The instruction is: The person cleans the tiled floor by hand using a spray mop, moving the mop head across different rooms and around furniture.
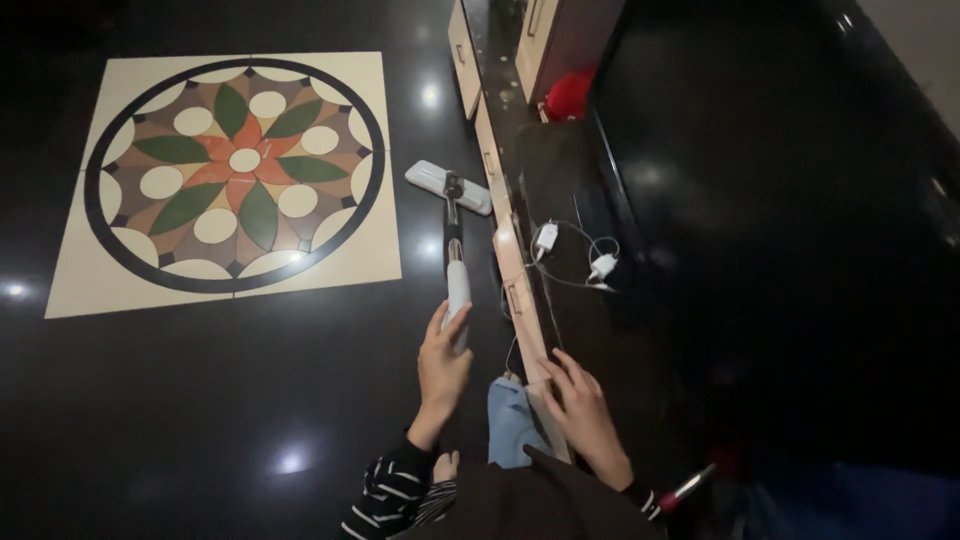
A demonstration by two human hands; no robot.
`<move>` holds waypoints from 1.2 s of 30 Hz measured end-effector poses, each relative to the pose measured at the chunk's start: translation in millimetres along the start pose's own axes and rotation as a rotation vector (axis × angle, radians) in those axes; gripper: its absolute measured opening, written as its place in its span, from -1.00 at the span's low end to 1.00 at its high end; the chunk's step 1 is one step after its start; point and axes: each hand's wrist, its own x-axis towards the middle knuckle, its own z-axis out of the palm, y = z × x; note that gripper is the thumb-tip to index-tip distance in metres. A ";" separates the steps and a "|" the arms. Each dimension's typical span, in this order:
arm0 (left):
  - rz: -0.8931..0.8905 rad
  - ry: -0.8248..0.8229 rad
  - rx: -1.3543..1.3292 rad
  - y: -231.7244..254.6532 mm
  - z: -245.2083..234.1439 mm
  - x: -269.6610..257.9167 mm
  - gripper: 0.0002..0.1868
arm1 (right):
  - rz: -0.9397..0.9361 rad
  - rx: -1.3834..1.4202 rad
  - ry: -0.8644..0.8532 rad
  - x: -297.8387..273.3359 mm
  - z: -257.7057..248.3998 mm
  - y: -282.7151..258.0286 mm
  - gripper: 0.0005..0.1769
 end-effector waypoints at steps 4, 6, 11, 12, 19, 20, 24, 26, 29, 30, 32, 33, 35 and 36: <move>-0.017 0.031 0.011 8.9 25.0 44.9 -0.19 | -0.114 0.032 0.071 54.4 -26.2 22.4 -0.47; -0.021 0.050 0.002 18.4 38.3 66.3 -0.18 | -0.155 0.028 0.072 81.4 -41.2 33.5 -0.46; -0.018 0.095 0.006 36.7 69.3 113.8 -0.18 | -0.198 0.065 0.068 143.7 -68.3 68.7 -0.46; -0.037 0.097 0.010 41.2 70.9 121.6 -0.18 | -0.206 0.060 0.066 153.0 -73.9 71.4 -0.46; -0.089 0.193 -0.052 53.8 93.3 157.4 -0.20 | -0.248 0.102 -0.027 219.7 -96.4 95.6 -0.46; -0.107 0.204 -0.030 55.5 96.6 164.1 -0.20 | -0.253 0.103 -0.037 230.0 -99.0 96.0 -0.47; -0.109 0.260 -0.010 57.3 108.4 183.9 -0.21 | -0.271 0.103 -0.085 263.2 -105.4 100.2 -0.47; -0.123 0.268 -0.007 58.2 108.5 194.6 -0.23 | -0.261 0.109 -0.102 279.7 -105.0 99.9 -0.48; -0.111 0.287 0.010 57.3 105.1 215.3 -0.24 | -0.315 0.147 -0.058 301.0 -101.8 102.8 -0.48; -0.111 0.278 0.014 56.2 104.9 223.6 -0.24 | -0.309 0.165 -0.061 308.2 -98.5 103.9 -0.48; -0.113 0.259 0.025 53.1 103.4 242.7 -0.24 | -0.297 0.201 -0.069 325.2 -89.8 104.5 -0.47; -0.101 0.256 0.014 52.0 103.4 252.8 -0.24 | -0.299 0.197 -0.083 333.2 -85.7 104.2 -0.47; -0.068 0.249 -0.007 50.4 102.4 273.7 -0.23 | -0.307 0.193 -0.101 350.9 -76.9 99.3 -0.48; -0.041 0.246 0.007 49.3 100.7 287.5 -0.22 | -0.262 0.168 -0.146 363.3 -72.8 94.8 -0.47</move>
